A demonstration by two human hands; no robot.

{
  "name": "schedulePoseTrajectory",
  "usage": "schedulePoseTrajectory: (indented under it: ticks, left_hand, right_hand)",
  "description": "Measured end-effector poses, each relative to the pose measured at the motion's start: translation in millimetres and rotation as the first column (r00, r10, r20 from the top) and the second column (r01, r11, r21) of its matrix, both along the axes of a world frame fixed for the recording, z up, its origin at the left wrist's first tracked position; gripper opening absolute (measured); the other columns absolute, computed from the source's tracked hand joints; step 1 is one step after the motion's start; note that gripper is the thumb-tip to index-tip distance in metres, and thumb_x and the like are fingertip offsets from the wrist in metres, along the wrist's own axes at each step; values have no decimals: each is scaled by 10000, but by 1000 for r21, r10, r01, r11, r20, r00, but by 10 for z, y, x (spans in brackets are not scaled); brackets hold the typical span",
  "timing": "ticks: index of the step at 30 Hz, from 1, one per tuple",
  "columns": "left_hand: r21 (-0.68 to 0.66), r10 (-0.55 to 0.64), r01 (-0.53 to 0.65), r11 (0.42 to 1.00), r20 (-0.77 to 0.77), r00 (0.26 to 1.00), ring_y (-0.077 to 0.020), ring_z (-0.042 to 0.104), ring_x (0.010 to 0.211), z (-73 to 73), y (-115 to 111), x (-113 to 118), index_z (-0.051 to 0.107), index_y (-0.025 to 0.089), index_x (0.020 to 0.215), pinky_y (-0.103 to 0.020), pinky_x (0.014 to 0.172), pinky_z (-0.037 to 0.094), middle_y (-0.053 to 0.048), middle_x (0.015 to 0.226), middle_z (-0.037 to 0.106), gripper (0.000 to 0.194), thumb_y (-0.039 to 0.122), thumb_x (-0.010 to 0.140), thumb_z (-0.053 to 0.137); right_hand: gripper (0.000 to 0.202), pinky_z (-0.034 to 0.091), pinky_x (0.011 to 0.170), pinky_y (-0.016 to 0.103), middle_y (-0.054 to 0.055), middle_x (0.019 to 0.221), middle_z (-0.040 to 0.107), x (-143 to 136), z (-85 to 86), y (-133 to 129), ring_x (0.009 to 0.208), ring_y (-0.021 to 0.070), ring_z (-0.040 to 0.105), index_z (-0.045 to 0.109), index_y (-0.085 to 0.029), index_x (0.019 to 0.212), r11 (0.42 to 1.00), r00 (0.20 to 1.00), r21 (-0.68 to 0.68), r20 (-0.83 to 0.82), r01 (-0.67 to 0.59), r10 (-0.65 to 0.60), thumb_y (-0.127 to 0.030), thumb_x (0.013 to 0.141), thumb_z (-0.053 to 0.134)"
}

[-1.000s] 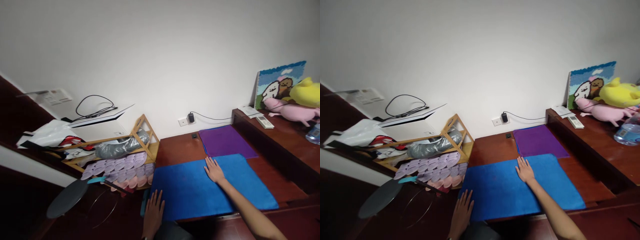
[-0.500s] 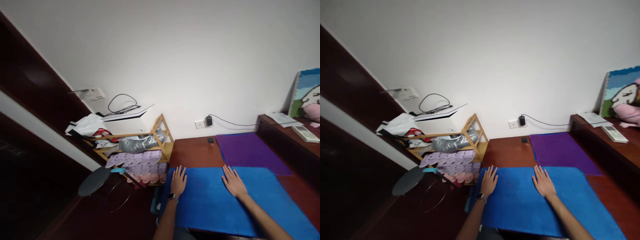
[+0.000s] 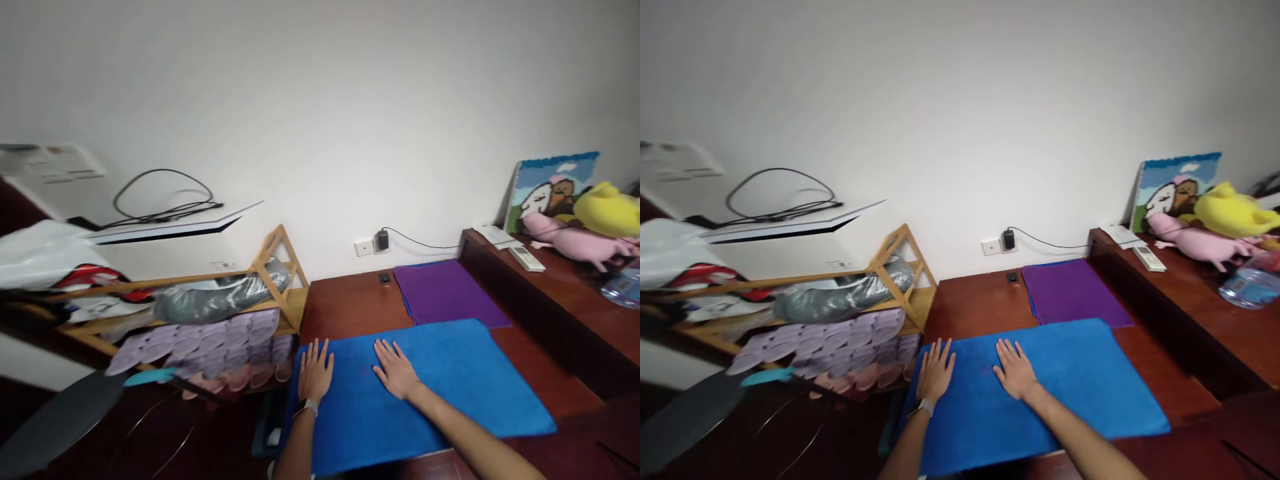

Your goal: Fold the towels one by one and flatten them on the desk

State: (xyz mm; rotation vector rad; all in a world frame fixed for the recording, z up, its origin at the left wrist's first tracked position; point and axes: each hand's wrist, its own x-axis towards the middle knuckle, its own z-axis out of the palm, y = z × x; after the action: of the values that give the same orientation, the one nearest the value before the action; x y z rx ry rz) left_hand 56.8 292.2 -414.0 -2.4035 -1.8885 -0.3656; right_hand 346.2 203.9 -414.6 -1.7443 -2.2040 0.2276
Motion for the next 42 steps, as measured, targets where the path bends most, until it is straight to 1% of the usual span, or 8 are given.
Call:
schedulePoseTrajectory:
  ticks: [4, 13, 23, 28, 31, 36, 39, 42]
  left_hand:
    - [-2, -9, 9, 1000, 12, 1000, -296, 347, 1564, -22, 44, -10, 439, 259, 1599, -545, 1266, 281, -106, 1685, 403, 575, 461, 1073, 325]
    - [34, 2, -1, 999, -27, 1000, -299, 377, 1549, -37, 92, 3, 460, 245, 1588, -538, 1248, 318, -114, 1665, 437, 597, 470, 1059, 298]
    - [227, -93, 100, 969, -40, 995, -328, 577, 1357, 308, -6, 185, 663, 134, 1378, -515, 1180, 418, -182, 1426, 657, 560, 321, 1011, 284]
    - [125, -341, 330, 936, 78, 937, -315, 655, 1188, 534, -630, 1374, 729, 213, 1248, -500, 1073, 499, -140, 1217, 738, 443, 262, 1009, 359]
    - [-4, -620, 630, 776, 179, 764, -279, 648, 1144, 568, -1332, 2502, 726, 255, 1225, -465, 1041, 502, -118, 1197, 728, 376, 228, 1011, 417]
    - [-120, -815, 836, 535, 189, 548, -305, 617, 1086, 349, -2268, 4042, 704, 245, 1262, -479, 953, 509, -116, 1154, 698, 384, 440, 937, 646]
    - [-160, -847, 850, 501, 109, 520, -340, 611, 1094, 158, -2420, 4473, 764, 194, 1142, -524, 952, 494, -162, 1131, 695, 332, 387, 875, 728]
    - [-157, -848, 848, 506, 90, 522, -333, 622, 1046, 65, -2391, 4571, 782, 171, 1071, -529, 933, 498, -178, 1067, 714, 226, 277, 940, 632]
  right_hand:
    - [671, 199, 1305, 518, 55, 1699, 320, 493, -49, -120, 1591, 253, 263, 281, -231, 1661, 995, 995, -31, 37, 99, -98, -552, 1073, 244]
    - [674, 209, 1289, 530, 66, 1699, 355, 2866, -73, -633, 1587, 268, 275, 360, -243, 1642, 828, 833, -100, 114, 551, -541, -511, 1033, 252]
    - [603, 133, 1301, 449, 58, 1687, 386, 3075, 26, -738, 1595, 241, 247, 437, -270, 1607, 825, 826, -72, -29, 561, -564, -488, 1060, 304]
    - [611, 199, 1294, 506, 52, 1654, 438, 3148, 43, -744, 1580, 241, 294, 469, -241, 1587, 847, 844, -78, -82, 525, -531, -463, 1056, 263]
    - [624, 205, 1295, 496, 43, 1658, 431, 3192, 34, -739, 1582, 229, 288, 455, -238, 1595, 853, 843, -104, -132, 511, -521, -470, 1058, 236]
    - [606, 181, 1301, 518, 21, 1650, 448, 3215, 22, -720, 1578, 231, 301, 459, -277, 1590, 863, 846, -118, -172, 491, -505, -474, 1060, 244]
    - [601, 175, 1303, 523, 13, 1650, 449, 3217, 17, -707, 1576, 225, 305, 456, -294, 1591, 869, 850, -109, -180, 484, -496, -494, 1068, 236]
    - [607, 171, 1305, 526, 8, 1651, 450, 3217, 7, -692, 1574, 217, 308, 451, -297, 1593, 865, 840, -106, -209, 490, -501, -513, 1074, 221]
